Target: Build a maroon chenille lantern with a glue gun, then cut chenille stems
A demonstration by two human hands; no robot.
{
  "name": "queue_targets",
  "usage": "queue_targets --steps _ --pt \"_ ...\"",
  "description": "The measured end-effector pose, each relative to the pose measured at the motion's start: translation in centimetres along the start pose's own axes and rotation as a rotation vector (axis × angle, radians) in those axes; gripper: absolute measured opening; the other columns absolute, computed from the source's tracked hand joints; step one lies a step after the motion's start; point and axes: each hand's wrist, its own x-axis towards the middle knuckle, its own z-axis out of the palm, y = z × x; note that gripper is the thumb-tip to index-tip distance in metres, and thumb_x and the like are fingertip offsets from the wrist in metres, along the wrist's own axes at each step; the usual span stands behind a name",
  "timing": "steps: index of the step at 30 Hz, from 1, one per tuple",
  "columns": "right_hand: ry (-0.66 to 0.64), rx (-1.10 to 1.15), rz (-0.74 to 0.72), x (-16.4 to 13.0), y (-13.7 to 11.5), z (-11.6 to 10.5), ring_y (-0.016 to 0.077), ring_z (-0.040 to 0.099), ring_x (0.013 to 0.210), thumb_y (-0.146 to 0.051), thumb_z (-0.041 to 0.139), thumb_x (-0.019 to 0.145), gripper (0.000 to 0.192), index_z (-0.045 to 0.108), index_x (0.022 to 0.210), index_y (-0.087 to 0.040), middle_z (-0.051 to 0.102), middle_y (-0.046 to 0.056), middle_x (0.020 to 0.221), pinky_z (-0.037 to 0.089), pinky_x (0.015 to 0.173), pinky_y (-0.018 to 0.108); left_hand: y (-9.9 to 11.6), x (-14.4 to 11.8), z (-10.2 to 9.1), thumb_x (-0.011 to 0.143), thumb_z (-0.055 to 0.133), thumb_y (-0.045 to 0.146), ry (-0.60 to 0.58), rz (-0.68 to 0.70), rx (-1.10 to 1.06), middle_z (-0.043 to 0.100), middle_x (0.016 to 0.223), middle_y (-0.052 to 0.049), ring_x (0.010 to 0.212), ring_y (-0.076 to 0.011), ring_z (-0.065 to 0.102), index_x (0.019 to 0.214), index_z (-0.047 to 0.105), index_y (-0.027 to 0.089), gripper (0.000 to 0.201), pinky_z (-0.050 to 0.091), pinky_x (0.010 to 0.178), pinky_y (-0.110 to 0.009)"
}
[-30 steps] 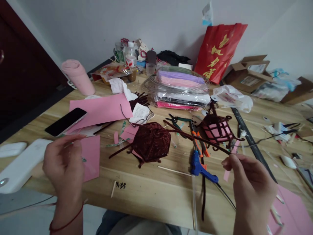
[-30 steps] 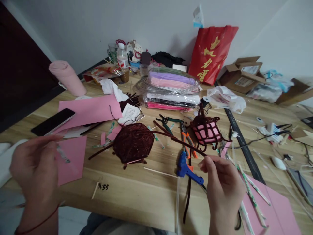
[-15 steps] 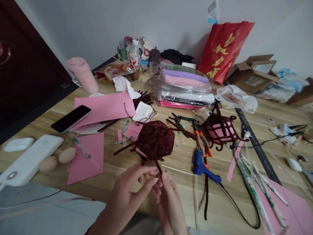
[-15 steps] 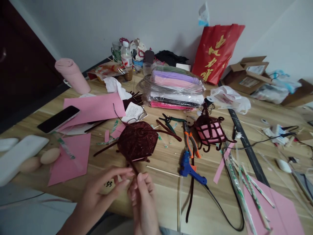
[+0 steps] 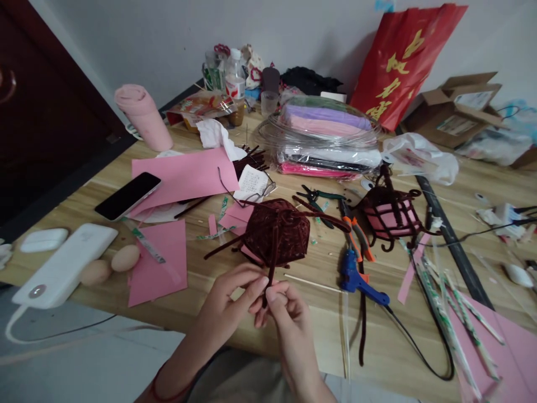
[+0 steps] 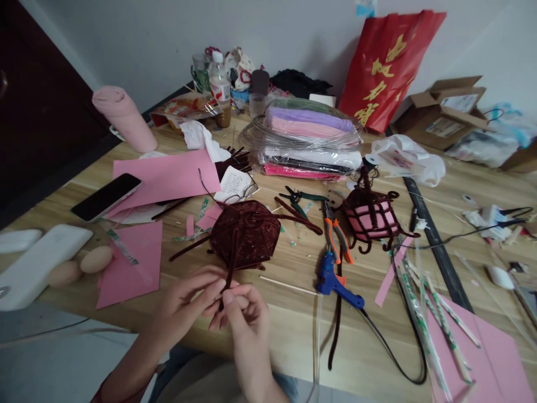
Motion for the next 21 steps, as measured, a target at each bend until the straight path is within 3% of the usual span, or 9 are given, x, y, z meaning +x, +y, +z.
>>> queue_targets --steps 3,6,9,17,21 --pt "0.016 0.051 0.028 0.3 0.2 0.4 0.0078 0.058 0.045 -0.05 0.068 0.086 0.033 0.056 0.084 -0.02 0.071 0.0 0.063 0.044 0.05 0.017 -0.6 0.4 -0.1 0.095 0.051 0.038 -0.039 -0.062 -0.101 0.066 0.077 -0.005 0.079 -0.0167 0.066 0.073 0.072 0.017 0.038 0.054 0.072 -0.024" --pt "0.016 0.073 0.049 0.3 0.2 0.9 0.0084 0.059 0.043 -0.052 0.066 0.087 0.034 0.05 0.087 -0.022 0.072 -0.001 0.063 0.042 0.049 0.018 -0.8 0.4 -0.3 0.093 0.051 0.05 -0.066 -0.17 -0.238 0.063 0.086 -0.006 0.056 -0.011 0.058 0.083 0.075 0.017 0.042 0.054 0.051 -0.023" --pt "-0.009 0.088 0.057 0.2 0.3 1.3 0.0096 0.058 0.041 -0.053 0.062 0.089 0.034 0.046 0.088 -0.023 0.07 -0.003 0.06 0.041 0.049 0.019 -0.8 0.4 -0.7 0.09 0.052 0.056 -0.115 -0.252 -0.338 0.06 0.1 -0.007 0.046 -0.0061 0.052 0.088 0.075 0.016 0.046 0.051 0.04 -0.022" --pt "-0.005 0.081 0.037 0.1 0.9 1.7 0.0111 0.056 0.043 -0.055 0.061 0.088 0.035 0.046 0.082 -0.024 0.062 -0.007 0.056 0.04 0.047 0.022 -0.9 0.3 -1.1 0.087 0.061 0.045 -0.21 -0.292 -0.338 0.062 0.097 -0.006 0.042 -0.0048 0.053 0.082 0.07 0.015 0.032 0.049 0.039 -0.02" --pt "0.0 -0.038 -0.01 -0.3 0.9 1.6 0.0107 0.056 0.047 -0.053 0.057 0.092 0.033 0.048 0.08 -0.024 0.06 -0.007 0.057 0.043 0.053 0.024 -0.7 0.4 -0.9 0.086 0.062 0.036 -0.115 -0.242 -0.218 0.062 0.081 -0.003 0.046 -0.007 0.054 0.075 0.068 0.016 0.024 0.043 0.04 -0.019"
